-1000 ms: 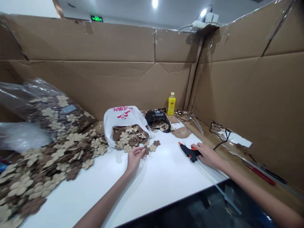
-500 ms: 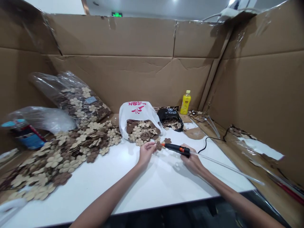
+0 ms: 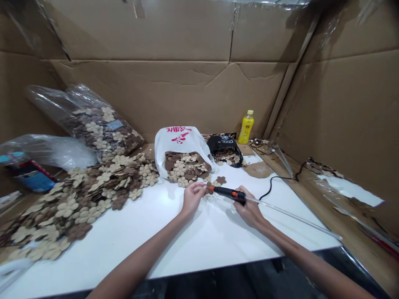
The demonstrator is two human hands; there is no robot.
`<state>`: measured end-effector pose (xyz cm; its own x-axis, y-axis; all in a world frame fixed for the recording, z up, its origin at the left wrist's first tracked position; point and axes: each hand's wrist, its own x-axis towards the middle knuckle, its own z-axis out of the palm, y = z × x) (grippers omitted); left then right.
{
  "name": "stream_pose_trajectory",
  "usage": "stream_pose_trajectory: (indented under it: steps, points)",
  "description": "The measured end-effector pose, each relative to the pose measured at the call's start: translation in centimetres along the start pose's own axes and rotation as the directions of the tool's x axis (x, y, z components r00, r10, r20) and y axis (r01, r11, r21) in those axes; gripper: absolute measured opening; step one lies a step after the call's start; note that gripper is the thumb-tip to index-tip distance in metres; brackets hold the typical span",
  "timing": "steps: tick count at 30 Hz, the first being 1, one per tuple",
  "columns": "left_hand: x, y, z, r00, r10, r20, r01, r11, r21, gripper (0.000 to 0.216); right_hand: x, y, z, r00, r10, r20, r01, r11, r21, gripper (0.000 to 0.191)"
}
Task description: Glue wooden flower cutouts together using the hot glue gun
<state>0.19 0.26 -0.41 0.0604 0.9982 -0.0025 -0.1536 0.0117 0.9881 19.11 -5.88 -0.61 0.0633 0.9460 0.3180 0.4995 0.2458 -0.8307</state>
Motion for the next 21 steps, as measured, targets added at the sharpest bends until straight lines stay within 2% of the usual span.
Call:
stream_pose_trajectory:
  steps: [7, 21]
  points:
    - [-0.17, 0.21, 0.02, 1.000, -0.012, 0.008, 0.011, 0.998, 0.057, 0.026, -0.10, 0.05, -0.03, 0.999, 0.036, -0.018, -0.036, 0.999, 0.007, 0.010]
    - [-0.04, 0.00, -0.03, 1.000, -0.009, 0.004, 0.009, 0.998, 0.054, 0.026, -0.09, 0.20, -0.16, 0.998, 0.070, -0.011, -0.070, 0.997, -0.030, 0.008]
